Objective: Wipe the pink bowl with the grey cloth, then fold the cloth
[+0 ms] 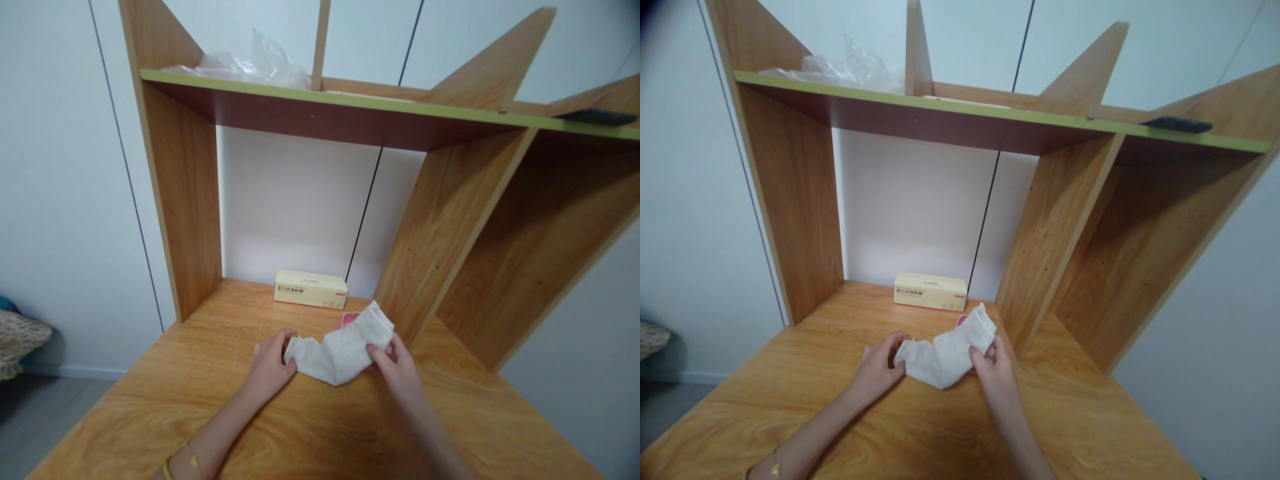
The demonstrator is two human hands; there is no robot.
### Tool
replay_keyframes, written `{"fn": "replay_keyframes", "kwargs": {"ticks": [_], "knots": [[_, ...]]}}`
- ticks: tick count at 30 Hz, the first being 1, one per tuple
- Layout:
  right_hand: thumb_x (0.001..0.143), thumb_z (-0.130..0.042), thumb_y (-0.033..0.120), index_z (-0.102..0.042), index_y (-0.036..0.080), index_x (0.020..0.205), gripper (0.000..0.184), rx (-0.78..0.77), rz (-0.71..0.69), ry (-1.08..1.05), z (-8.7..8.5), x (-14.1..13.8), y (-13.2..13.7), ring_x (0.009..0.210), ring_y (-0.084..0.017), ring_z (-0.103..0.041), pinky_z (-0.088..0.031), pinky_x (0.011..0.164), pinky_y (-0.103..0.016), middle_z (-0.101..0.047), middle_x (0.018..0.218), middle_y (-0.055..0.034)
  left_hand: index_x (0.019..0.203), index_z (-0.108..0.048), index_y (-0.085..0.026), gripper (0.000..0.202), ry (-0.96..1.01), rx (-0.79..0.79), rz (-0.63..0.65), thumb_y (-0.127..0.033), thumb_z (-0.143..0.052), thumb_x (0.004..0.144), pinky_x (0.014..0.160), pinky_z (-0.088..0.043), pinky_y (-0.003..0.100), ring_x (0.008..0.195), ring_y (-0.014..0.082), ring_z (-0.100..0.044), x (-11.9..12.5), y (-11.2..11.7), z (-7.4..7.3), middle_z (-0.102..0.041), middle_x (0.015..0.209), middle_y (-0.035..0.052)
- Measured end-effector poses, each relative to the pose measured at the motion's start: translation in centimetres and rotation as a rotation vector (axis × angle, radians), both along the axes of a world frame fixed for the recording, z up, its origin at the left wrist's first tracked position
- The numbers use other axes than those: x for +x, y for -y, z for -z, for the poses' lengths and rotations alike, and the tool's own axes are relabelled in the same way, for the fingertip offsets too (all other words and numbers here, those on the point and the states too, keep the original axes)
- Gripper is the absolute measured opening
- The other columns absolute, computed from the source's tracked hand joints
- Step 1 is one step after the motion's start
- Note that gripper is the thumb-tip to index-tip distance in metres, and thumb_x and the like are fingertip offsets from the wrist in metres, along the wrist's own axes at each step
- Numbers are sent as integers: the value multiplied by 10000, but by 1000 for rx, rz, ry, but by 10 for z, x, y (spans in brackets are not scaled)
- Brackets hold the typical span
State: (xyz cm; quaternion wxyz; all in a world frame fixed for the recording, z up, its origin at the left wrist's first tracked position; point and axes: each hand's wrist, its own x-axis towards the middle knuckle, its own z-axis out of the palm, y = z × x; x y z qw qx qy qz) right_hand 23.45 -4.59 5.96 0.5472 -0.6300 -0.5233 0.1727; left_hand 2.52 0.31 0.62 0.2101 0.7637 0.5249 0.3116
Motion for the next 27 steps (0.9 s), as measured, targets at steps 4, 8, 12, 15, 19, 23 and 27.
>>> {"fn": "replay_keyframes", "kwargs": {"ticks": [4, 8, 12, 15, 19, 23, 27], "knots": [[640, -488, 366, -576, 200, 830, 267, -75, 106, -20, 4, 24, 16, 677, -214, -628, -494, 559, -280, -662, 688, -36, 1079, -498, -221, 437, -35, 11, -24, -123, -489, 652, 836, -293, 374, 917, 234, -549, 1, 7, -9, -632, 945, 39], [605, -520, 407, -587, 205, 719, 242, -174, 95, 13, 19, 49, 34, 580, -218, -610, -479, 498, -291, -627, 574, -26, 1017, -517, -232, 397, -82, 30, -25, -117, -468, 640, 839, -286, 383, 905, 239, -540, 2, 14, -19, -628, 908, 38], [576, -542, 428, -570, 232, 667, 218, -240, 66, 24, 40, 69, 48, 583, -225, -609, -475, 510, -301, -622, 562, -20, 962, -549, -231, 359, -149, 108, 14, -157, -481, 618, 820, -298, 383, 948, 264, -486, 4, 22, -26, -587, 988, 59], [571, -550, 432, -547, 243, 672, 215, -240, 80, 55, 50, 77, 55, 644, -228, -610, -472, 554, -300, -619, 583, -16, 1012, -561, -251, 399, -134, 198, 178, -150, -477, 636, 824, -306, 371, 964, 258, -457, 8, 32, -31, -559, 1053, 59], [595, -531, 434, -490, 245, 674, 209, -239, 140, 166, 48, 66, 55, 547, -188, -546, -420, 515, -279, -528, 510, 29, 1089, -539, -336, 468, -124, 273, 574, -94, -431, 703, 861, -277, 360, 1005, 224, -447, 16, 49, -35, -576, 1125, -18], [641, -487, 381, -424, 250, 675, 150, -189, 107, 334, 30, 32, 48, 493, -145, -469, -354, 483, -249, -456, 521, 59, 1060, -556, -325, 465, -130, 277, 621, -94, -448, 671, 829, -278, 366, 990, 229, -461, 18, 52, -32, -616, 1061, -24], [638, -478, 267, -379, 241, 666, 107, -176, 24, 578, 11, -13, 34, 511, -138, -468, -307, 495, -235, -479, 554, 55, 932, -577, -239, 355, 15, 299, 305, -92, -394, 666, 794, -298, 362, 914, 222, -483, 10, 34, -24, -616, 941, 26]]}}
